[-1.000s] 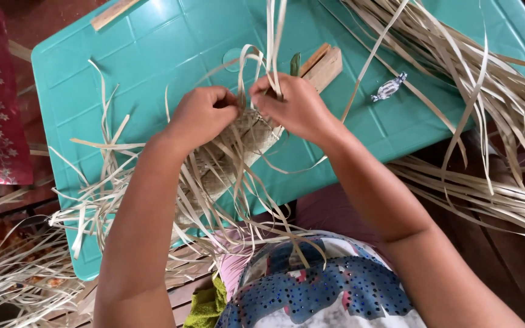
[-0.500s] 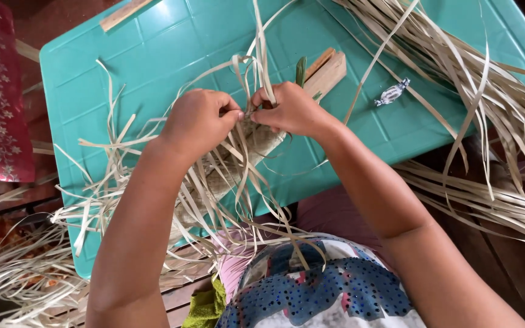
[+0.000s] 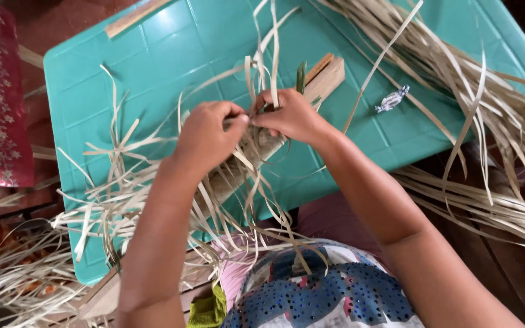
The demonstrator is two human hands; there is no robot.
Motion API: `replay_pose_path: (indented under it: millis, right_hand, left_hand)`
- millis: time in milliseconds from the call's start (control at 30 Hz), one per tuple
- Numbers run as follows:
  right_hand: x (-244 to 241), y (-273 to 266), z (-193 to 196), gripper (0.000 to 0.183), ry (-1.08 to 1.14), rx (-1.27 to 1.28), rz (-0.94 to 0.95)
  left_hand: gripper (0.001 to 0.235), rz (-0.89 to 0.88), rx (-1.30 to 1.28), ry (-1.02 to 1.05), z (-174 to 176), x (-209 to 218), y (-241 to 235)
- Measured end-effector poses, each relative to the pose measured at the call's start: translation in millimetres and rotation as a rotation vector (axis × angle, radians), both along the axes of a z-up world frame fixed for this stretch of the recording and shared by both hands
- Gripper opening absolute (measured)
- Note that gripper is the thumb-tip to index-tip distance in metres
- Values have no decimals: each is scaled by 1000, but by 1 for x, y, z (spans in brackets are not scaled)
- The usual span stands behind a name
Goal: Weaving dried palm leaves around a wooden template to create a craft item on a table.
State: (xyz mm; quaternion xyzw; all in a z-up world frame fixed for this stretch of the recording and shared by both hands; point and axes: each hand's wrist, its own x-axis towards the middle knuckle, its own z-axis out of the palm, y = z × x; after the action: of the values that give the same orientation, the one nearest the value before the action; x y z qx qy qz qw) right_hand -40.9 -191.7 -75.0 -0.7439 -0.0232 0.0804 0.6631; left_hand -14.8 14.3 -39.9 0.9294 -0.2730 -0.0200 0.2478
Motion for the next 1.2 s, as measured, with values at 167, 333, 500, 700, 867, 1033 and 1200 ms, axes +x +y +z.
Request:
replay_pose_path:
  millis: [167,333,500,700,867,1033,1200]
  right_hand:
    - [-1,5,7,17,23,4,-15]
    - [6,4,7,20,-3,-15,-22]
    - [5,-1,24,14,-115,128,-112]
    - [-46,27,31,12,-265,-304,-212]
    - [-50,37,-16,17,-782,-366,-290]
    - [-52,28,-9,17,-846,-273,-235]
    - [-72,0,37,13,-455,24,-367]
  left_hand:
    - [24,51,62,56,1,3,-5]
    - [24,131,128,137,6,8,-13]
    - [28,81,9,303,12,5,-11]
    - [28,70,-71,312,0,12,-8]
    - [32,101,-128,413,20,5,-5]
    - [30,69,-151,379,4,14,-7]
    - [27,85,-86,300,-3,15,-12]
